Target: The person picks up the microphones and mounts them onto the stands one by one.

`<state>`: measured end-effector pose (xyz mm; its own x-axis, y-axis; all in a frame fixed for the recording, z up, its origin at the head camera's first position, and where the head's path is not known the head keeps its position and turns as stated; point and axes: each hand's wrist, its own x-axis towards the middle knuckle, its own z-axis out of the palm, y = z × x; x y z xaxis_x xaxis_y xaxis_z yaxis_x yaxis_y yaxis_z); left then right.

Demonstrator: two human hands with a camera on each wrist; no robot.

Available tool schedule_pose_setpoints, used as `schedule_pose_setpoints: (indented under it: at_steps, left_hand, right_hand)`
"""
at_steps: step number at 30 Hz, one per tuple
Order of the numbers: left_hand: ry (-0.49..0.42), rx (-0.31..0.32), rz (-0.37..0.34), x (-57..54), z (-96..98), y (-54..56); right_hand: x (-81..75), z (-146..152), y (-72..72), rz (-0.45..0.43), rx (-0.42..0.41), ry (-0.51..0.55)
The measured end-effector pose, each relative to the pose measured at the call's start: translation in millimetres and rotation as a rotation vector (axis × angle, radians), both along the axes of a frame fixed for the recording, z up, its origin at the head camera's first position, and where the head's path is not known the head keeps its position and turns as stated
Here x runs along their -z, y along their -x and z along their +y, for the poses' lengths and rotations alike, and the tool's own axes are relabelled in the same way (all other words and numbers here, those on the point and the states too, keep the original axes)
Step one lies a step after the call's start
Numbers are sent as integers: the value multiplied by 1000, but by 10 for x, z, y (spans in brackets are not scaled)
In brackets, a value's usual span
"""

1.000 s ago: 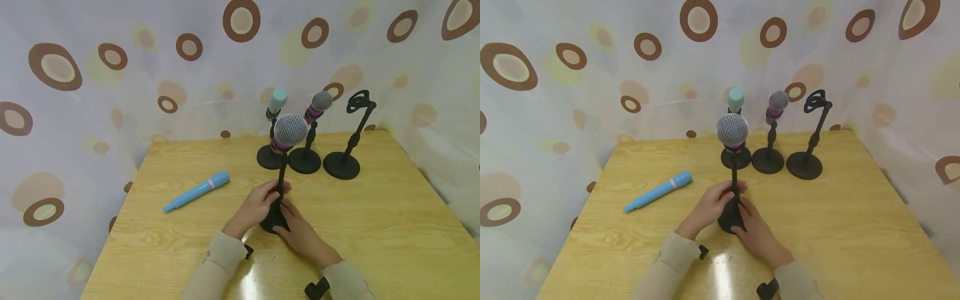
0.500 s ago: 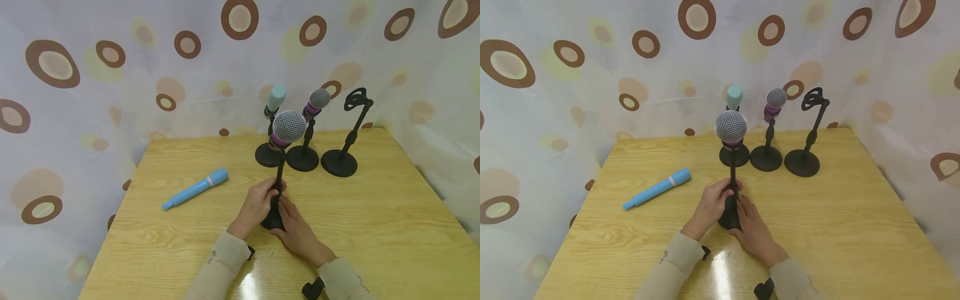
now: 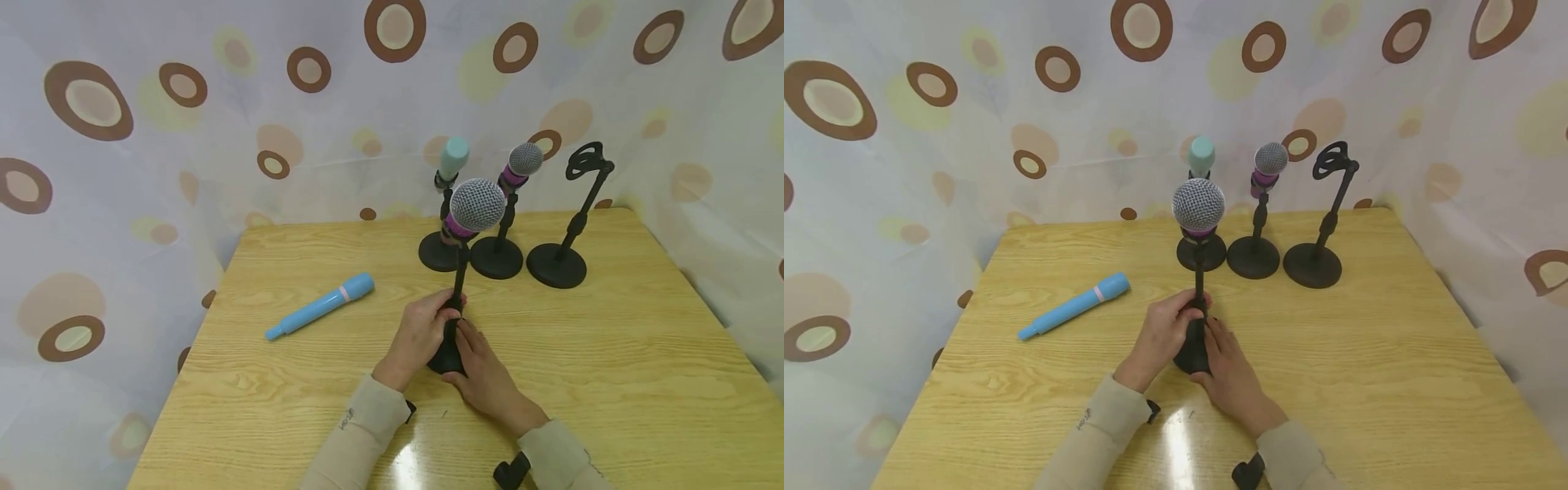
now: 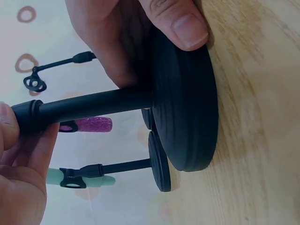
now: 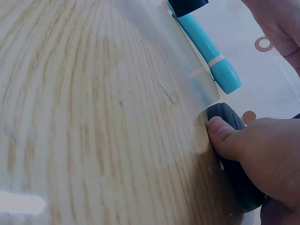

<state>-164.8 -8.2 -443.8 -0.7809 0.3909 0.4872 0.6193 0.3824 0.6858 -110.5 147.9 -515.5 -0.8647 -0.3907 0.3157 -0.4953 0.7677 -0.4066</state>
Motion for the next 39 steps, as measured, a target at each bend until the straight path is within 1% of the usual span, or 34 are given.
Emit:
schedule_pose_setpoints:
  at_steps: [8,13,17,19,21,25,27,30,33,39]
  left_hand:
    - [-5,-2,-7,7,-2,-35]
    - [-17,-26,22,22,8,-44]
    - [-39,-40,20,35,14,-50]
    - [-53,-39,9,36,17,-55]
    - [-54,-44,15,37,25,-58]
    - [-44,-72,48,41,54,-56]
    - [-40,-91,65,49,71,-49]
    - [-42,-119,73,64,89,-44]
    - [-54,-134,68,86,101,-44]
    - [-100,-124,49,102,113,-49]
  right_hand:
    - [-1,-2,2,-4,1,-3]
    - [-17,-12,3,-28,12,-11]
    - [-28,-14,1,-42,16,-18]
    - [-32,-14,-2,-42,14,-19]
    - [-30,-12,-3,-37,12,-16]
    - [-14,-9,-3,-34,12,-10]
    - [-8,-13,1,-49,16,-14]
    - [0,-19,7,-87,24,-24]
    - [-2,-24,7,-105,29,-26]
    - [-12,-17,-2,-101,33,-31]
